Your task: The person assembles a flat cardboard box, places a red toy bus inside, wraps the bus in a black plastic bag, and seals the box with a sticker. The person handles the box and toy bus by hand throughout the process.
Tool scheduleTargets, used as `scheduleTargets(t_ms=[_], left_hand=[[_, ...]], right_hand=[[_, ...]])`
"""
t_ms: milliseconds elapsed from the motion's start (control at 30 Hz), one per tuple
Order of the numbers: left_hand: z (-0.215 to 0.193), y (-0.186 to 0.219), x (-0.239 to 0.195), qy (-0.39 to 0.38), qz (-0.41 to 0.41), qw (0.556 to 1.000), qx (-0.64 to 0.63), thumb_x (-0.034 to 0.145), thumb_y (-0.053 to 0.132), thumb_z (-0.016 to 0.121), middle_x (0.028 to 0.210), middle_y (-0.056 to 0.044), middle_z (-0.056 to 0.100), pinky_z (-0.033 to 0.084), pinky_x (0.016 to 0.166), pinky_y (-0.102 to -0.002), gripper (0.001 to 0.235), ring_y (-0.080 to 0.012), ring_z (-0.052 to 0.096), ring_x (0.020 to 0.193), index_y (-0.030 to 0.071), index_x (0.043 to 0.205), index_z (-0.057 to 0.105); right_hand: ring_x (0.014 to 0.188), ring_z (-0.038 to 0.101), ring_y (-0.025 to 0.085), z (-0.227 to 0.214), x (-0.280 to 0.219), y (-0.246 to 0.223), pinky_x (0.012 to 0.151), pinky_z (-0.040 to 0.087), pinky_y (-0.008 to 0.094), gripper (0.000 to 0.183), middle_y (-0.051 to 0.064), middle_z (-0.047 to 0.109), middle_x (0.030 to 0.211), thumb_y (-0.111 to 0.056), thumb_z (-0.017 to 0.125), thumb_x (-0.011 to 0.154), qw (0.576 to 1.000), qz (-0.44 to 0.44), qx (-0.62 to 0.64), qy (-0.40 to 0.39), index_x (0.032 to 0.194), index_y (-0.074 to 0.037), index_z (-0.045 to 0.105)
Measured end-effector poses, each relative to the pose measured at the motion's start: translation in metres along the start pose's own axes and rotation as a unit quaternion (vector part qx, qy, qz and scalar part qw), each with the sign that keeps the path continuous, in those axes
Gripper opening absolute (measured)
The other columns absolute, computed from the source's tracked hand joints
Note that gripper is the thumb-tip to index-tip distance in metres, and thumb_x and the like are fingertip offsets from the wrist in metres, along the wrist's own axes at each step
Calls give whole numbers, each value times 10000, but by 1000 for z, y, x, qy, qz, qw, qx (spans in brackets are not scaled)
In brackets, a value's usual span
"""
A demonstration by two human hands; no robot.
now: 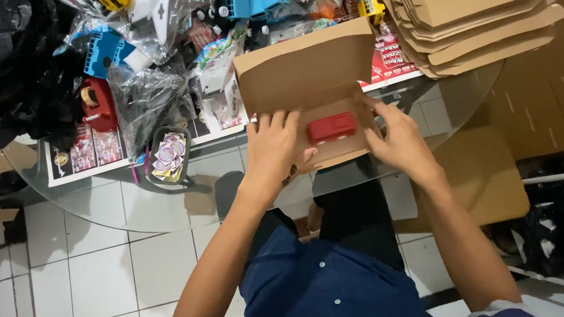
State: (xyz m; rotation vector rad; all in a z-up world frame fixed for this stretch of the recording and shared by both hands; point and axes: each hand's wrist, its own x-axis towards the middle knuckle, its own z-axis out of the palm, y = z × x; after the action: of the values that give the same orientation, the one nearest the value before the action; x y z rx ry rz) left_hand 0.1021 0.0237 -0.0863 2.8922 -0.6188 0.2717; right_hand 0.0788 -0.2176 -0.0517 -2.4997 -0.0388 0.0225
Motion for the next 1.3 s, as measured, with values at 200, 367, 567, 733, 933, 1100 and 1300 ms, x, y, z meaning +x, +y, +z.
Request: scheduleTargets(t_ms=[200, 367, 567, 733, 933, 1100, 1300], left_hand=[[-31, -2, -8, -18, 2, 1000, -11, 777, 470, 834, 1189, -131, 625, 447, 891, -457, 799, -319, 589, 1111, 100, 1412, 520], [-43, -7, -23, -29, -7, 999, -32, 826, 444, 794, 1187, -136, 629, 460, 870, -442, 776, -322, 594, 1113, 98, 1451, 492], [-37, -27, -49, 16, -28, 998, -46, 872, 416, 727, 1071, -69, 655, 457, 821, -396, 600, -276, 629, 1036, 177, 1400, 572], [-74, -49, -64, 87, -60, 981, -164, 912, 285, 695, 935, 11, 688, 463, 806, -362, 311, -224, 658, 951, 232, 1218, 689], [-106, -138, -70, 322, -90, 928, -166, 854, 69, 751, 821, -31, 706, 517, 805, -352, 184, -266, 671, 795, 161, 1013, 754], [-137, -175, -51, 375, -167, 900, -148, 891, 34, 636, 881, -87, 631, 468, 711, -365, 118, -225, 590, 743, 68, 988, 694], [-80, -223, -18, 250, -263, 928, -83, 888, 184, 637, 1019, -85, 681, 498, 772, -478, 197, -300, 633, 983, 140, 1058, 726]], right_hand=[[993, 710, 456, -13, -2, -5, 857, 557, 574, 537, 259, 658, 1233, -125, 659, 917, 1000, 11, 13, -14, 1447, -81, 586], [1069, 679, 500, -24, -3, -18, 887, 546, 603, 519, 271, 597, 1330, -123, 695, 900, 999, -13, -21, -26, 1407, -55, 612], [1190, 607, 539, -14, 1, -5, 972, 514, 613, 605, 299, 544, 1385, -143, 723, 879, 999, -28, 2, -38, 1458, -64, 569], [1202, 603, 545, -17, -1, -7, 999, 492, 613, 548, 351, 572, 1333, -125, 734, 912, 999, -34, 13, -19, 1415, 42, 593], [1221, 584, 526, -27, -17, 28, 1015, 464, 574, 456, 335, 627, 1278, -24, 701, 976, 987, -99, 72, 103, 1425, 16, 630], [1086, 669, 236, -17, -28, 52, 994, 529, 336, 172, 182, 701, 1194, 22, 587, 1143, 965, -82, 135, 209, 1279, 60, 686], [912, 676, 250, 2, -41, 49, 844, 572, 339, 154, 204, 687, 1035, 38, 563, 1228, 941, -89, 177, 274, 1266, 107, 695]])
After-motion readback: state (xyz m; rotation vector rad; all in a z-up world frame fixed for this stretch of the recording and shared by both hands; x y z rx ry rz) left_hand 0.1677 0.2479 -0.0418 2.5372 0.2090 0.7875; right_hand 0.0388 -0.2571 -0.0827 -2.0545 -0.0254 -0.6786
